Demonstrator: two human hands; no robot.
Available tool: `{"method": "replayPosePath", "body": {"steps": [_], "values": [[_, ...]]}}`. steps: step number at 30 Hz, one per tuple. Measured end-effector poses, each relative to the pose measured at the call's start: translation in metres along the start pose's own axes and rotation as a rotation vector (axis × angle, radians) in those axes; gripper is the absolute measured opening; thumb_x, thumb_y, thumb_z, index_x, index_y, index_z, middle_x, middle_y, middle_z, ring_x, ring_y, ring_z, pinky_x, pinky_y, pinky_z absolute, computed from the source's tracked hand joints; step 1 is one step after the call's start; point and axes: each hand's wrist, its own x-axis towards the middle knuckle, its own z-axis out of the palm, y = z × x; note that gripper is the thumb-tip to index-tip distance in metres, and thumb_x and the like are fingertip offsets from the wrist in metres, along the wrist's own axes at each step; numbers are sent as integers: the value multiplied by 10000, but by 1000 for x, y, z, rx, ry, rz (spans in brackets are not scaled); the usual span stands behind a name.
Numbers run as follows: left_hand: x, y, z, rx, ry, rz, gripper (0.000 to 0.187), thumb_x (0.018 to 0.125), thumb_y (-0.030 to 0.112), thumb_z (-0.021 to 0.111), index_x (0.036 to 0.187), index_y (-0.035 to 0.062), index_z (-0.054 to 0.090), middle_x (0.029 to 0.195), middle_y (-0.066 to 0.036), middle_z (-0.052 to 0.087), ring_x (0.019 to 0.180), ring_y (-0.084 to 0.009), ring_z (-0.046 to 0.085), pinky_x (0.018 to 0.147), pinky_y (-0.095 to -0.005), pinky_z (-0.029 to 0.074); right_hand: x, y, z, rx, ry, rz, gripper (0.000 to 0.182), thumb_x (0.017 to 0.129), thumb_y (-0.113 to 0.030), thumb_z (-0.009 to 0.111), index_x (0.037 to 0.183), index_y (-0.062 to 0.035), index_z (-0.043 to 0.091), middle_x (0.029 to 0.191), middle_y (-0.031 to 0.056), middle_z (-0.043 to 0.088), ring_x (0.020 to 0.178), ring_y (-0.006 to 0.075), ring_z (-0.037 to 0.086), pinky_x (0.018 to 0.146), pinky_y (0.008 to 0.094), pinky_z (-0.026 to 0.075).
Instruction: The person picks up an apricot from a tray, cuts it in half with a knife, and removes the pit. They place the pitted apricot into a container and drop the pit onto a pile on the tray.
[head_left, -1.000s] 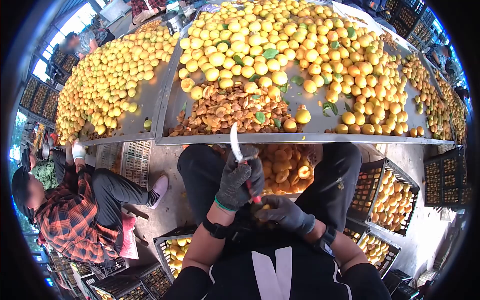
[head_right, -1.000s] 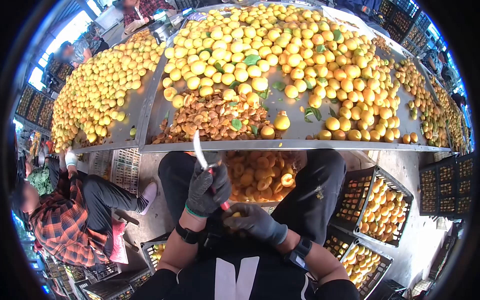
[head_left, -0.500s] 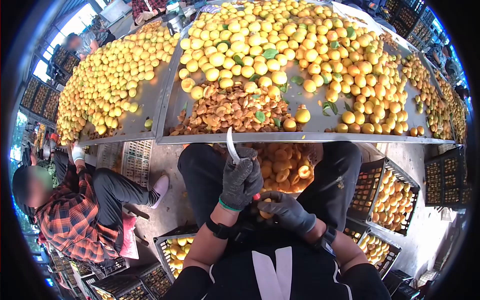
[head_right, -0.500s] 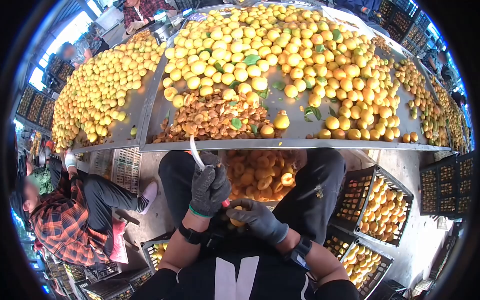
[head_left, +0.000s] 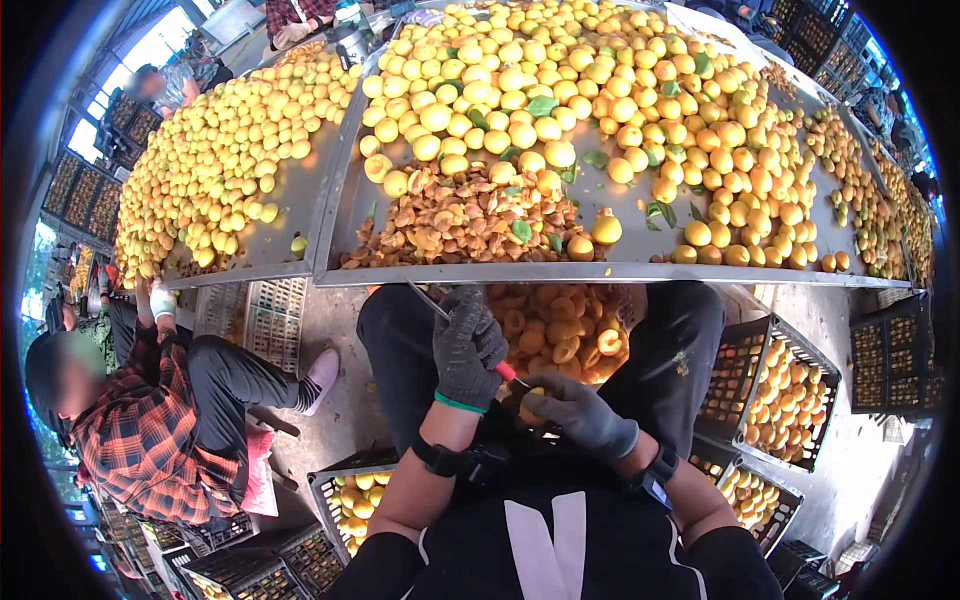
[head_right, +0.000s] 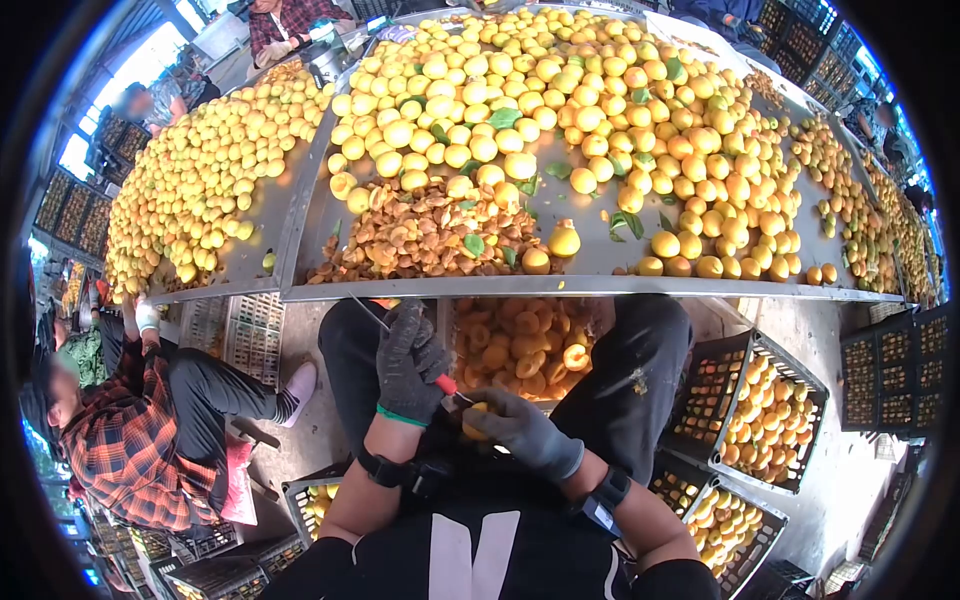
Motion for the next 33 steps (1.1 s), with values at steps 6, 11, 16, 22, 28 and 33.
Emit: {"method": "replayPosePath", "body": {"steps": [6,11,16,22,28,33], "values": [[-10,2,7,-5,-352,-153,186,904,52,576,1079,116,579,630,27,448,417,-59,347,361,-204,272,-1,2,4,122,-105,250,407,962,-333,554,1234,-31,542,1042,53,645,852,107,620,684,221,493],[-8,-16,12,114,-165,-4,188,901,38,573,1073,113,575,654,14,483,425,-65,380,365,-207,296,1,6,1,-147,-39,-11,366,911,-226,619,1196,-9,547,1002,48,636,843,99,604,691,236,497],[-14,-6,14,44,-157,-43,163,895,27,578,1042,98,567,635,10,480,411,-68,385,355,-214,313,-7,-14,7,-418,16,80,428,825,-95,697,1208,7,534,987,42,623,851,90,595,747,227,496],[-22,3,13,144,-351,6,124,875,15,596,981,75,570,599,-12,495,394,-86,409,350,-218,318,-10,-3,-2,-216,31,-37,437,862,-185,689,1235,-40,513,858,29,599,722,66,553,649,206,473],[-21,2,6,135,-537,-213,136,835,-5,627,947,58,583,617,-31,531,415,-109,461,362,-237,333,-14,-6,0,63,-61,195,404,887,-271,677,1186,-46,524,847,13,585,688,65,553,608,190,456],[-20,-6,21,226,-373,40,133,854,22,623,972,59,576,652,-33,537,430,-98,454,373,-232,343,-15,-7,5,-167,28,94,397,861,-238,706,1155,-41,527,834,14,594,683,68,564,589,197,461]]}}
